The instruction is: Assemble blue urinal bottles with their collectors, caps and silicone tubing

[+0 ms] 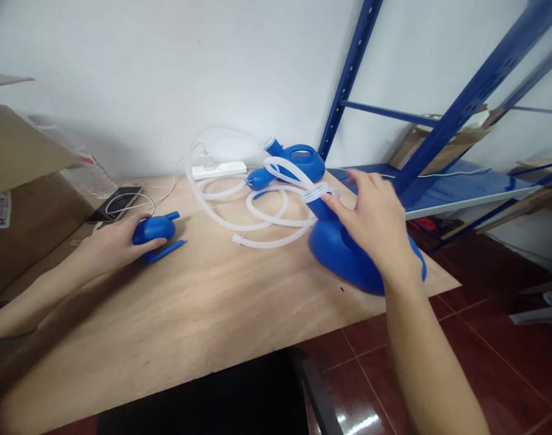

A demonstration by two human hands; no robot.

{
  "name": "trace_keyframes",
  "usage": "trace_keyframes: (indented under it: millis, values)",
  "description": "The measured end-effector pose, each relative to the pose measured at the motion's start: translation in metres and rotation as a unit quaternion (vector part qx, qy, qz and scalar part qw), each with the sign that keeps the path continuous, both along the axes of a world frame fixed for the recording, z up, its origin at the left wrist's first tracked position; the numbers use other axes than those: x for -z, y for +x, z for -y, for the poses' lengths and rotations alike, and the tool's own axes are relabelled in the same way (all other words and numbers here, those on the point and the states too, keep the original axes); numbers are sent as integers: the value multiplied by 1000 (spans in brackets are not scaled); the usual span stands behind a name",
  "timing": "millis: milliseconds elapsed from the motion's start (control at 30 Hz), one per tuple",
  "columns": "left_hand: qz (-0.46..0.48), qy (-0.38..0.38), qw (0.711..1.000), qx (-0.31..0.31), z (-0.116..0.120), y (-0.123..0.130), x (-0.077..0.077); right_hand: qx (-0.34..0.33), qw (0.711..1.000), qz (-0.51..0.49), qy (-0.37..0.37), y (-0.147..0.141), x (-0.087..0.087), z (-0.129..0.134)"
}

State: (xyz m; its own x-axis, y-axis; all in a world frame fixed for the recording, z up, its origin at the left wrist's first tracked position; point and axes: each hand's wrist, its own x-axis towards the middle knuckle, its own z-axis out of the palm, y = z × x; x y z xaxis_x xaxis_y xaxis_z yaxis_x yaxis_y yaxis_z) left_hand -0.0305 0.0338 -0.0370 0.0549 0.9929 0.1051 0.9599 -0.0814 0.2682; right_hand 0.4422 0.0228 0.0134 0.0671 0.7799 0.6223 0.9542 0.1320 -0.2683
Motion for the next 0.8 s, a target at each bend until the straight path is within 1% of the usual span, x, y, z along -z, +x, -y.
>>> trace_keyframes:
  millis: [33,67,133,200,267,333,400,433,500,567,600,633,700,733,767,800]
  values:
    - [-17,18,1000,-5,0,-4,1,-25,997,-59,-43,6,0,-5]
    - [-37,37,999,-11,0,-7,1,-46,991,-102,-69,10,1,-9]
    - [-59,91,994,-1,3,-6,2,-75,983,-144,-86,13,1,-15]
    - [-45,159,986,38,8,1,4,-88,982,-143,-88,13,-2,-17]
    - [-14,208,974,90,13,12,7,-106,974,-149,-132,13,-7,-20]
    - [-6,226,965,132,19,23,13,-122,960,-159,-198,15,-13,-23]
    - [-37,227,958,170,25,32,20,-132,946,-159,-252,17,-17,-28]
    - [-59,227,953,191,28,35,25,-136,942,-154,-267,18,-18,-29]
    - [-87,230,941,233,32,40,34,-144,938,-149,-278,19,-18,-32]
    - [-98,236,931,260,34,42,41,-157,931,-158,-288,18,-17,-34]
    - [-106,241,928,266,34,42,43,-155,931,-163,-286,17,-16,-34]
    - [-116,246,924,268,34,42,45,-141,939,-162,-269,16,-16,-35]
    - [-138,256,917,272,34,42,47,-98,956,-148,-232,14,-16,-35]
    - [-146,260,914,274,34,42,47,-83,960,-142,-227,14,-17,-35]
    - [-146,261,913,276,33,42,47,-78,959,-138,-235,14,-18,-35]
    - [-141,260,914,276,33,42,47,-89,953,-138,-255,15,-20,-35]
